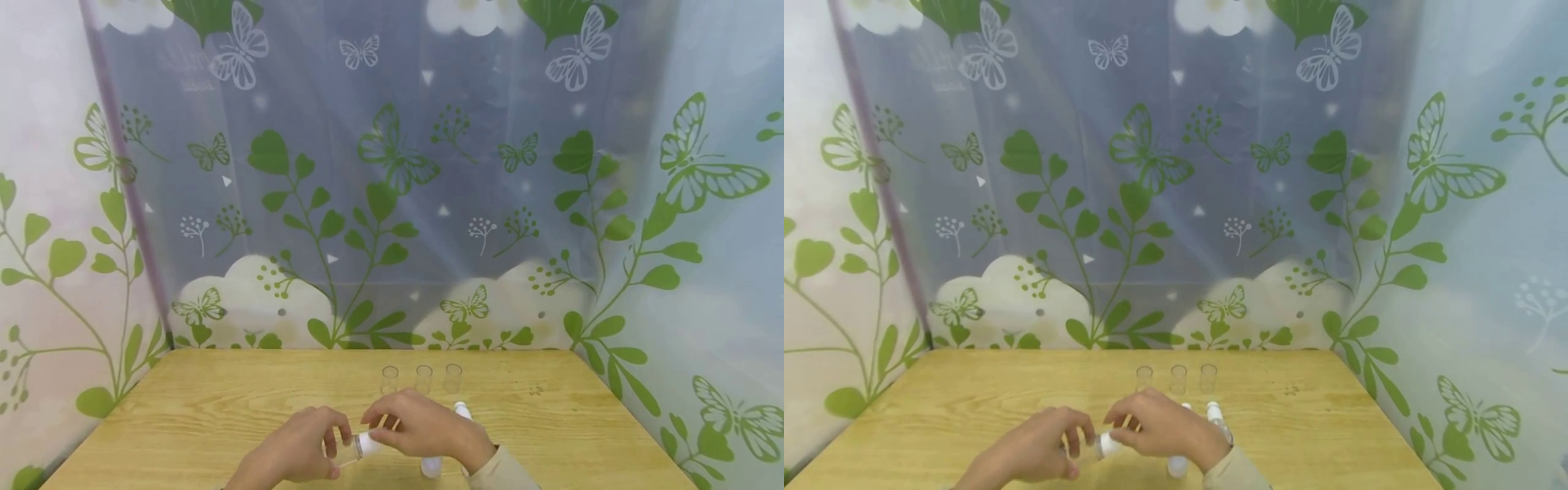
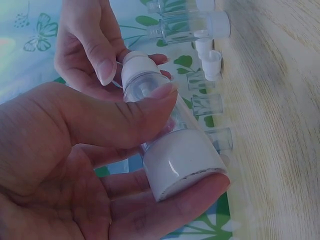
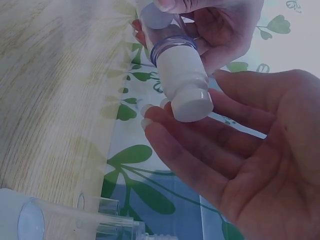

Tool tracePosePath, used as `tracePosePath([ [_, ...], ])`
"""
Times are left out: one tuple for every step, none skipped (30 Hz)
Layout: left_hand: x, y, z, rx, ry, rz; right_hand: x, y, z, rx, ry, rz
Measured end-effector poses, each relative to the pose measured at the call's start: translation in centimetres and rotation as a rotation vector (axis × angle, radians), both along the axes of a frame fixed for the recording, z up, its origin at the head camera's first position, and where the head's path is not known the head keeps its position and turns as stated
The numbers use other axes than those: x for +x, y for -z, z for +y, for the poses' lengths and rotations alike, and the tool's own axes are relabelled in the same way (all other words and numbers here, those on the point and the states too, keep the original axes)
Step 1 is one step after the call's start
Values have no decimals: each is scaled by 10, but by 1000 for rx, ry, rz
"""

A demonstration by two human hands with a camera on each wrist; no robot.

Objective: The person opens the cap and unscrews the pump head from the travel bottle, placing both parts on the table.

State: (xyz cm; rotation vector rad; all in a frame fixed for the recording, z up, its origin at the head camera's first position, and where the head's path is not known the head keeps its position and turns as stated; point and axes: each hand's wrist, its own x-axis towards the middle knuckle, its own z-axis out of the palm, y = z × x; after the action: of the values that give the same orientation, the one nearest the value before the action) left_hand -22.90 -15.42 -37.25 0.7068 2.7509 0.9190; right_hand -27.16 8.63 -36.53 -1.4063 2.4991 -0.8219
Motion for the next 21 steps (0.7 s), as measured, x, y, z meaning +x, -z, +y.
tracePosePath([
  [0,0,0,0,-1,0,0,0,0,1,-6,6],
  [0,0,0,0,-1,0,-1,1,0,4,-11,8],
  [0,0,0,4,-1,0,-1,1,0,8,-15,13],
  [0,0,0,4,-1,2,-1,2,1,14,-17,16],
  [1,0,0,5,-1,2,-1,2,0,18,-20,9],
  [0,0,0,7,-1,2,-2,2,0,21,-23,1],
  [0,0,1,8,0,1,-2,3,0,20,-25,-18],
  [0,0,0,8,0,2,-2,3,0,17,-26,-38],
  [0,0,0,7,2,3,-2,3,0,12,-29,-54],
  [0,0,0,8,3,3,-2,3,0,7,-31,-70],
  [0,0,0,8,5,3,-2,3,0,2,-34,-82],
  [0,0,0,8,6,3,-1,3,0,0,-36,-81],
  [0,0,0,7,8,4,-1,2,0,-3,-35,-79],
  [0,0,0,6,9,5,-1,2,0,-1,-35,-64],
  [0,0,0,6,10,5,0,1,-1,1,-34,-51],
  [0,0,0,5,11,7,0,1,-1,3,-33,-35],
  [0,0,0,3,10,6,1,1,-1,5,-31,-21],
  [1,-1,0,2,9,7,1,0,-1,5,-29,-9],
  [1,-1,0,1,8,5,2,0,-2,5,-27,-2],
  [1,-1,0,1,6,3,2,0,-2,5,-24,2],
  [1,-1,0,1,4,0,2,0,-2,4,-23,6],
])
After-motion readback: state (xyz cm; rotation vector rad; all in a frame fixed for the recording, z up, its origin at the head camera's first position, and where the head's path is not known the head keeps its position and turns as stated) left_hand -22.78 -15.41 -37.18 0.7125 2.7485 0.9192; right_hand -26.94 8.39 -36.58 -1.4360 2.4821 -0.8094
